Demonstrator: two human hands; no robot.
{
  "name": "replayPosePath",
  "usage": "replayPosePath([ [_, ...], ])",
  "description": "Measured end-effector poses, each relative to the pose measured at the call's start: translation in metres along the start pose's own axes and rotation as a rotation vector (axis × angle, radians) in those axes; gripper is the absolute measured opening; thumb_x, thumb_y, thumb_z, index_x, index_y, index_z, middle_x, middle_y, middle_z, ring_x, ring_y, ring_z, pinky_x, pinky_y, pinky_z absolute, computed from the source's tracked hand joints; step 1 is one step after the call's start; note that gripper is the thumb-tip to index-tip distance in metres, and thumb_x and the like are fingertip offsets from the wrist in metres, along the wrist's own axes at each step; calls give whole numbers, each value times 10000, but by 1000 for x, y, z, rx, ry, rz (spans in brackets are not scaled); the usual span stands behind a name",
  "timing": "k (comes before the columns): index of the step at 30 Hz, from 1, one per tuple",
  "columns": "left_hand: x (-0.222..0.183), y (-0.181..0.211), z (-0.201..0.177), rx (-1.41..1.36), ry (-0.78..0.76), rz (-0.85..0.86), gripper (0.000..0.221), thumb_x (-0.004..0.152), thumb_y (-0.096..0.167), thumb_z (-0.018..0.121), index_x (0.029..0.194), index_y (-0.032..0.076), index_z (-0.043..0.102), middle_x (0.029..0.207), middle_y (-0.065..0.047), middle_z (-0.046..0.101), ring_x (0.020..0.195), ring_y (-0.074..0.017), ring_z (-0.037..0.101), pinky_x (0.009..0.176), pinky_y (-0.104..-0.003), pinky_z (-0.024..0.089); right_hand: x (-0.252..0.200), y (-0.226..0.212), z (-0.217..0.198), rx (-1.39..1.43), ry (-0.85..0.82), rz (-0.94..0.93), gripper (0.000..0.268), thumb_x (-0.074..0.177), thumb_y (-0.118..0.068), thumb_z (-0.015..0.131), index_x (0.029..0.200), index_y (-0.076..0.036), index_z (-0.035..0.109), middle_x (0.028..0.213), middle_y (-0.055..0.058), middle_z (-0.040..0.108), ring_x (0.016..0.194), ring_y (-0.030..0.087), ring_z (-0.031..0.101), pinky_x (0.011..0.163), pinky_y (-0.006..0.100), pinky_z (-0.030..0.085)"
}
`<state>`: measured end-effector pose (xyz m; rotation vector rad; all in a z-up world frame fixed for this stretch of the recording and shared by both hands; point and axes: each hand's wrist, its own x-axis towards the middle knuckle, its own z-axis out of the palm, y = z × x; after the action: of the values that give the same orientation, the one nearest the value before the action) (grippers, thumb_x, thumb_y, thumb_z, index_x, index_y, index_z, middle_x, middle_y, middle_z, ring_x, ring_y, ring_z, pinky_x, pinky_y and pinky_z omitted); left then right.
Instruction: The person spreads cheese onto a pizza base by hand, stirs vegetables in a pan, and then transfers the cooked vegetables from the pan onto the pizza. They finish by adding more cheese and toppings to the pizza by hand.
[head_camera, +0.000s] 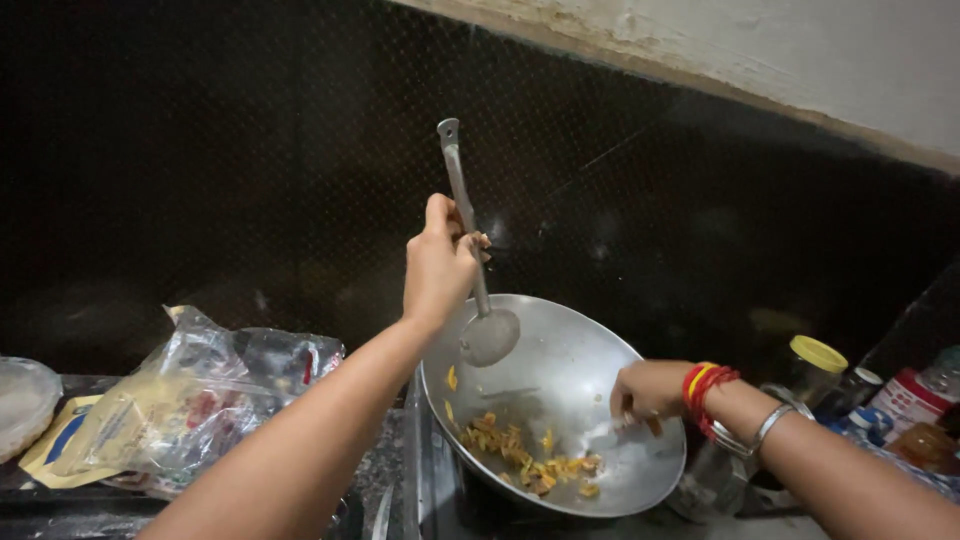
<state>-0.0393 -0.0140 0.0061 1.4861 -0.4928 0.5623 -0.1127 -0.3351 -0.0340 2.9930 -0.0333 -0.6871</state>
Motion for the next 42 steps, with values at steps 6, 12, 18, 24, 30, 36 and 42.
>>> replayPosePath([
  [6, -5, 5, 0, -17, -6, -2, 188, 944, -23, 560, 1091, 46, 465, 916, -137, 757, 823, -212, 795, 688, -357, 637, -16, -4, 4, -326, 196, 123, 253, 837, -78, 685, 1062, -66, 800, 1001, 157, 769, 859, 270, 734, 753, 378, 595],
  [12, -14, 5, 0, 33, -78, -38, 174, 957, 0, 573, 1087, 46, 466, 899, -141, 754, 793, -217, 788, 672, -366, 626, -32, -2, -4, -80, 10, 81, 330, 810, -45, 665, 1114, -61, 793, 953, 116, 798, 801, 189, 756, 720, 352, 613],
  [18, -13, -7, 14, 2, -94, -84, 159, 953, -9, 558, 1071, 44, 465, 848, -129, 721, 773, -209, 779, 642, -348, 640, -29, -4, -1, 80, -178, 99, 316, 821, -34, 654, 1109, -54, 782, 951, 143, 803, 778, 216, 767, 705, 331, 610],
  [24, -6, -24, 27, 7, -33, -137, 164, 942, -27, 539, 1063, 47, 457, 833, -126, 707, 746, -216, 767, 629, -360, 618, 1, -16, -2, -182, 191, 127, 251, 848, -120, 670, 1054, -138, 813, 992, 101, 781, 932, 237, 741, 869, 353, 567],
  [30, 10, -31, 30, 37, 52, -150, 146, 940, -1, 549, 1040, 59, 460, 810, -129, 722, 733, -217, 763, 642, -380, 594, 53, -38, 13, -167, 448, -189, 386, 723, -149, 756, 1109, -154, 776, 1130, 108, 735, 1076, 302, 676, 950, 394, 525],
  [36, 24, -29, 21, -42, 116, -148, 153, 933, 13, 569, 1028, 51, 455, 828, -131, 722, 741, -210, 774, 640, -364, 619, 105, -89, 27, 91, 88, -289, 336, 778, -182, 731, 1110, -127, 719, 1105, 86, 764, 1030, 244, 723, 896, 351, 561],
  [42, 19, -29, 6, -26, 35, -158, 162, 938, 10, 566, 1045, 52, 452, 850, -128, 726, 751, -205, 779, 635, -352, 626, 83, -86, 35, -126, -158, -152, 360, 665, -190, 894, 971, -102, 727, 934, 60, 751, 915, 220, 718, 813, 352, 564],
])
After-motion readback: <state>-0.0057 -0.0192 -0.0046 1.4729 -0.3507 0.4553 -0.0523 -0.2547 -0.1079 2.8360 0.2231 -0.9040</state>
